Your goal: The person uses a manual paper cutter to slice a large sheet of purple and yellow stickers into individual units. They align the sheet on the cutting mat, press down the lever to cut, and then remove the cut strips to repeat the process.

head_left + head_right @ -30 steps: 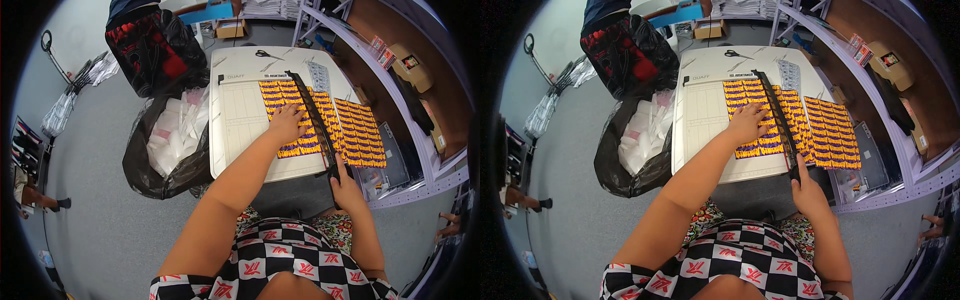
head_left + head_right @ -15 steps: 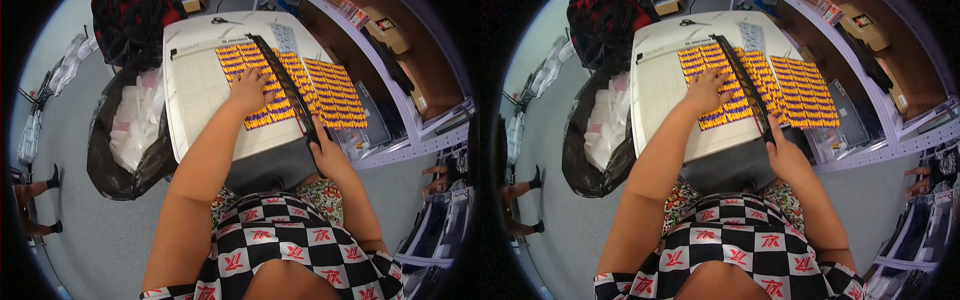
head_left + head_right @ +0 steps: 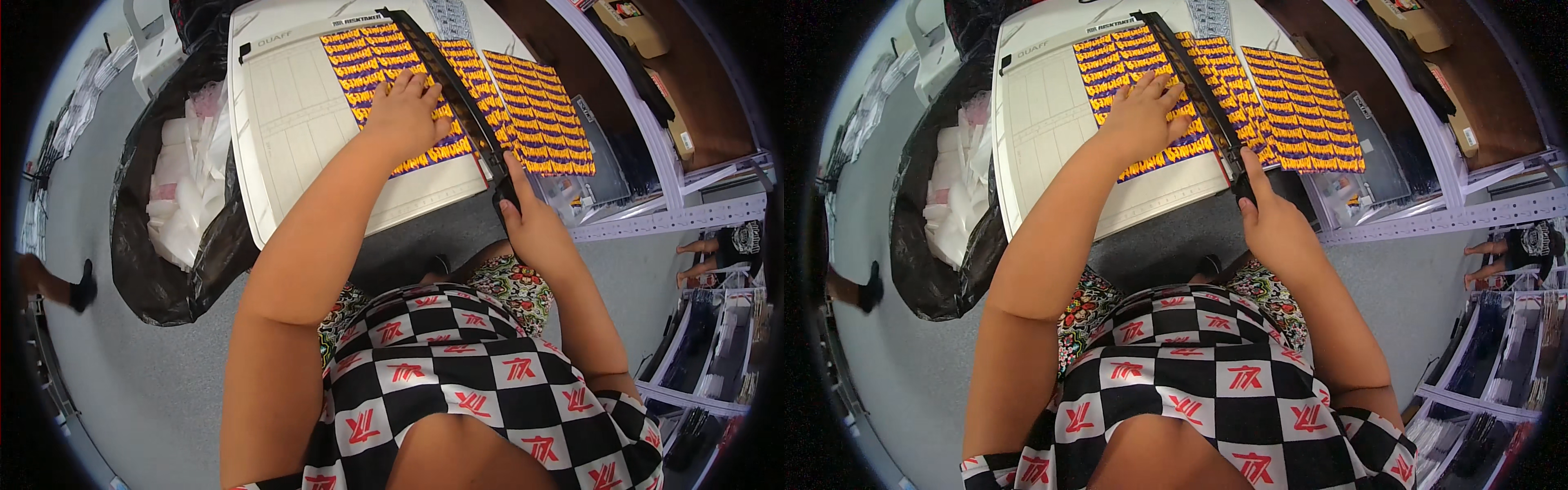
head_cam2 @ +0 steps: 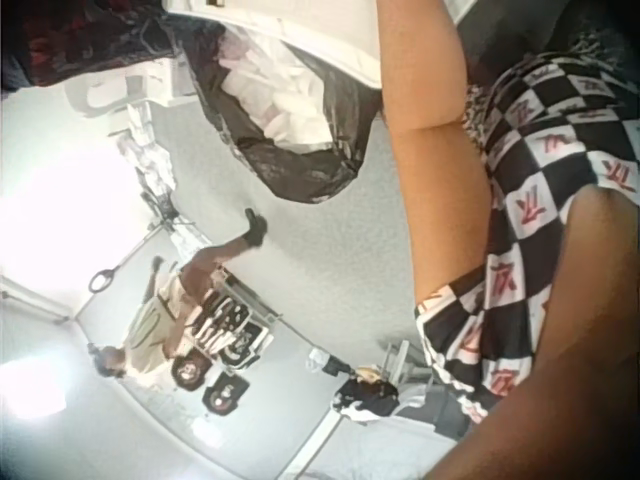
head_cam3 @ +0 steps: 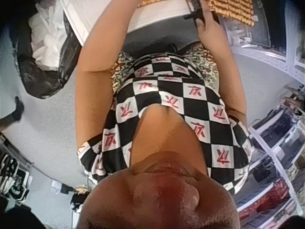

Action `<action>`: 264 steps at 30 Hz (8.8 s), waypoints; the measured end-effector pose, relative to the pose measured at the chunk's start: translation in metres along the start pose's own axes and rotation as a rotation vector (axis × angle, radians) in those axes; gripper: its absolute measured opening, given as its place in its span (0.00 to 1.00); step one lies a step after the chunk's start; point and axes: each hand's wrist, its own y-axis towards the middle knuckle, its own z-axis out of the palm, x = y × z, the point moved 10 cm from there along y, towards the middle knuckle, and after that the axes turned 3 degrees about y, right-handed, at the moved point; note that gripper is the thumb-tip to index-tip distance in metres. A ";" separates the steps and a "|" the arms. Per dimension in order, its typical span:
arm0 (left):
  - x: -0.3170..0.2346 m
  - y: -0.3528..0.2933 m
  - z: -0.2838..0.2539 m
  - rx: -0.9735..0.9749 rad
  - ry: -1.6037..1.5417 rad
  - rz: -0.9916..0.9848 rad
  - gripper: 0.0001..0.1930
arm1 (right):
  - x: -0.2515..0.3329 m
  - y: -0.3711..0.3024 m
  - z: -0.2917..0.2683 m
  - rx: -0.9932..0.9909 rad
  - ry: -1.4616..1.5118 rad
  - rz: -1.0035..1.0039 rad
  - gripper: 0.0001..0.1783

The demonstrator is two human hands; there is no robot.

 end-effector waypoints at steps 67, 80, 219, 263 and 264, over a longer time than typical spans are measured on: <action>-0.004 -0.005 0.009 -0.045 0.172 -0.026 0.34 | 0.000 0.001 0.005 0.011 0.061 0.003 0.31; -0.003 -0.006 0.009 -0.030 0.152 0.007 0.35 | -0.002 0.001 0.007 0.014 0.064 -0.003 0.31; 0.079 0.057 0.019 -0.127 0.171 -0.176 0.26 | 0.062 0.008 -0.088 0.034 -0.340 -0.020 0.31; 0.071 0.050 0.002 0.014 0.047 -0.181 0.26 | 0.015 -0.003 -0.019 0.023 -0.223 0.041 0.32; 0.071 0.050 0.002 0.011 0.047 -0.178 0.26 | 0.014 -0.003 -0.018 0.031 -0.227 0.055 0.32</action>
